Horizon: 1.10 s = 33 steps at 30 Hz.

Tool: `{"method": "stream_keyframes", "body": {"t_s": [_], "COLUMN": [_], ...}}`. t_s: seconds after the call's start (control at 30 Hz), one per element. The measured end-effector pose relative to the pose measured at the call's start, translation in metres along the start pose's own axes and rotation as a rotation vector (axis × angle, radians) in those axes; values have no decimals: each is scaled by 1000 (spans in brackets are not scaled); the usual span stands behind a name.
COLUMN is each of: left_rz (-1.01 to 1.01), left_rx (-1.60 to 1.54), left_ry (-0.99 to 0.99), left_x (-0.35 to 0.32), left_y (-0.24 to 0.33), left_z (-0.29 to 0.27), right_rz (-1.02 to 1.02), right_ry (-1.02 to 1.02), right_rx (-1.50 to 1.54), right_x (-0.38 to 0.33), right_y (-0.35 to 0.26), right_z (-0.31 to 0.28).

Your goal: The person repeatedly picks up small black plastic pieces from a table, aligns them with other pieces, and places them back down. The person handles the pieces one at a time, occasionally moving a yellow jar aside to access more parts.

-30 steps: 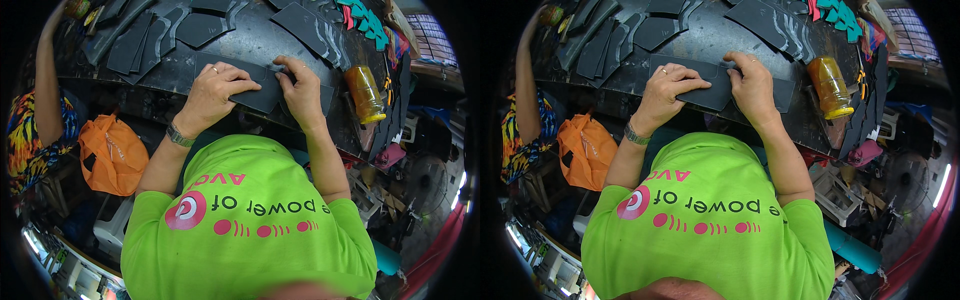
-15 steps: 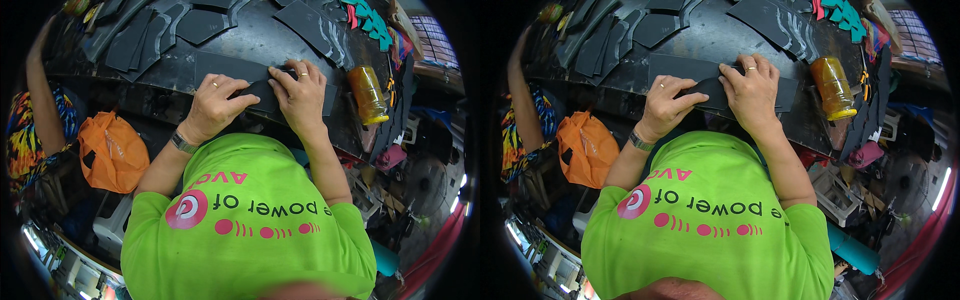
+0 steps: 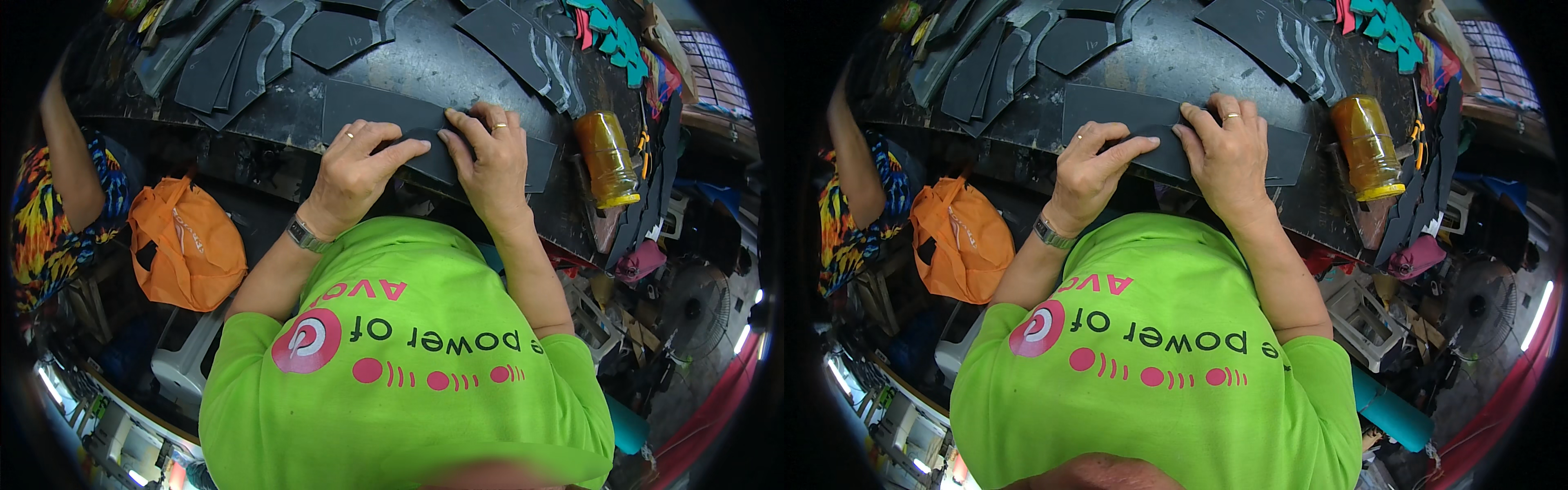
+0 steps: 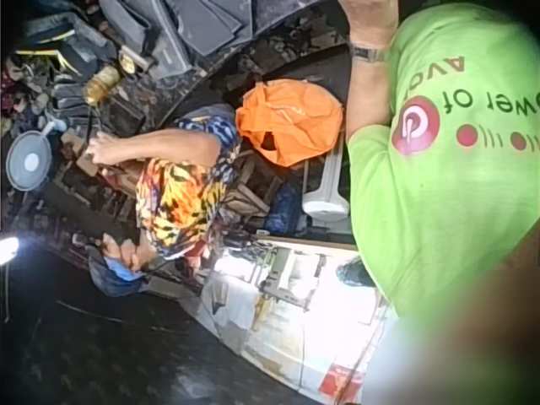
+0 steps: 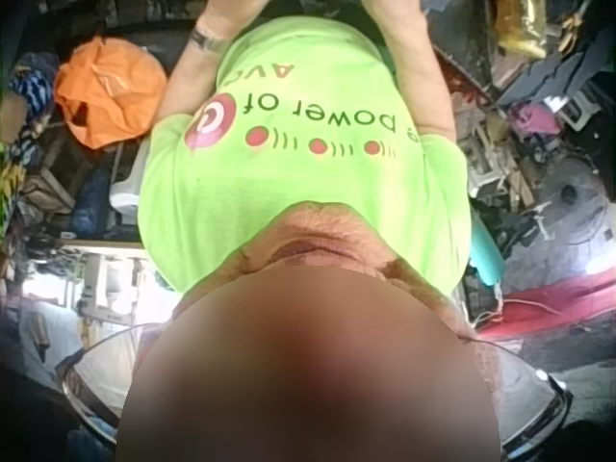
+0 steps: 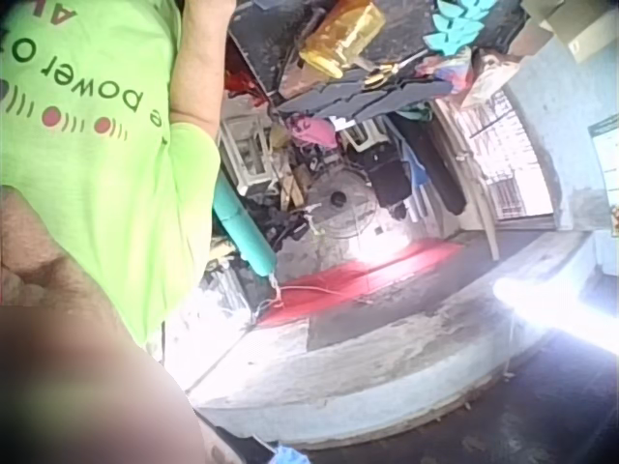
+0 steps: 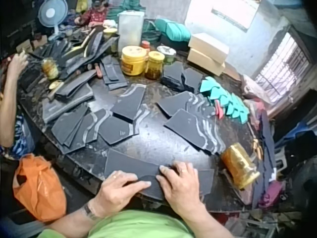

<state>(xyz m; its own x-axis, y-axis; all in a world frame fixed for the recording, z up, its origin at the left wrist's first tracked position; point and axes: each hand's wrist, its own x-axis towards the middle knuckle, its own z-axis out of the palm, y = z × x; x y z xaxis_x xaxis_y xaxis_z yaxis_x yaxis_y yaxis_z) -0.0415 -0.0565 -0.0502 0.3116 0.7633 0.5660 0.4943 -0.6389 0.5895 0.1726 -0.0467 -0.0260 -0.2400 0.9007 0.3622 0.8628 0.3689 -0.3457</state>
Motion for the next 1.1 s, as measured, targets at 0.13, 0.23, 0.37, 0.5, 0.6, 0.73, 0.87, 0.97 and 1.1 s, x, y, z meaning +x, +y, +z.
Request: {"method": "stream_keyframes", "body": {"t_s": [0.13, 0.23, 0.37, 0.5, 0.6, 0.73, 0.87, 0.97, 1.1], "left_rz": [-65, -111, -144, -164, -168, -154, -160, -148, -155], "left_rx": [8, 7, -10, -3, -7, -24, -72, -72, -85], "left_ry": [-6, -50, -98, -159, -156, -132, -127, -92, -113], "left_x": [4, 7, 12, 14, 14, 12, 11, 12, 17], "left_y": [3, 5, 7, 10, 8, 5, 3, 2, 2], "left_z": [-1, -4, -7, -10, -10, -9, -8, -7, -11], "right_rz": [17, 35, 93, 109, -18, -101, -212, -267, -227], "right_ry": [32, 21, -2, 103, 67, -9, -35, -139, -181], "right_rx": [11, -6, 21, 175, 319, 393, 194, 72, 173], "right_x": [-2, -3, 0, 0, -5, -20, -23, -24, -23], "right_y": [-2, -4, -9, -12, -12, -14, -15, -20, -24], "right_z": [3, 2, 1, 3, 5, 5, 1, -7, -11]}}
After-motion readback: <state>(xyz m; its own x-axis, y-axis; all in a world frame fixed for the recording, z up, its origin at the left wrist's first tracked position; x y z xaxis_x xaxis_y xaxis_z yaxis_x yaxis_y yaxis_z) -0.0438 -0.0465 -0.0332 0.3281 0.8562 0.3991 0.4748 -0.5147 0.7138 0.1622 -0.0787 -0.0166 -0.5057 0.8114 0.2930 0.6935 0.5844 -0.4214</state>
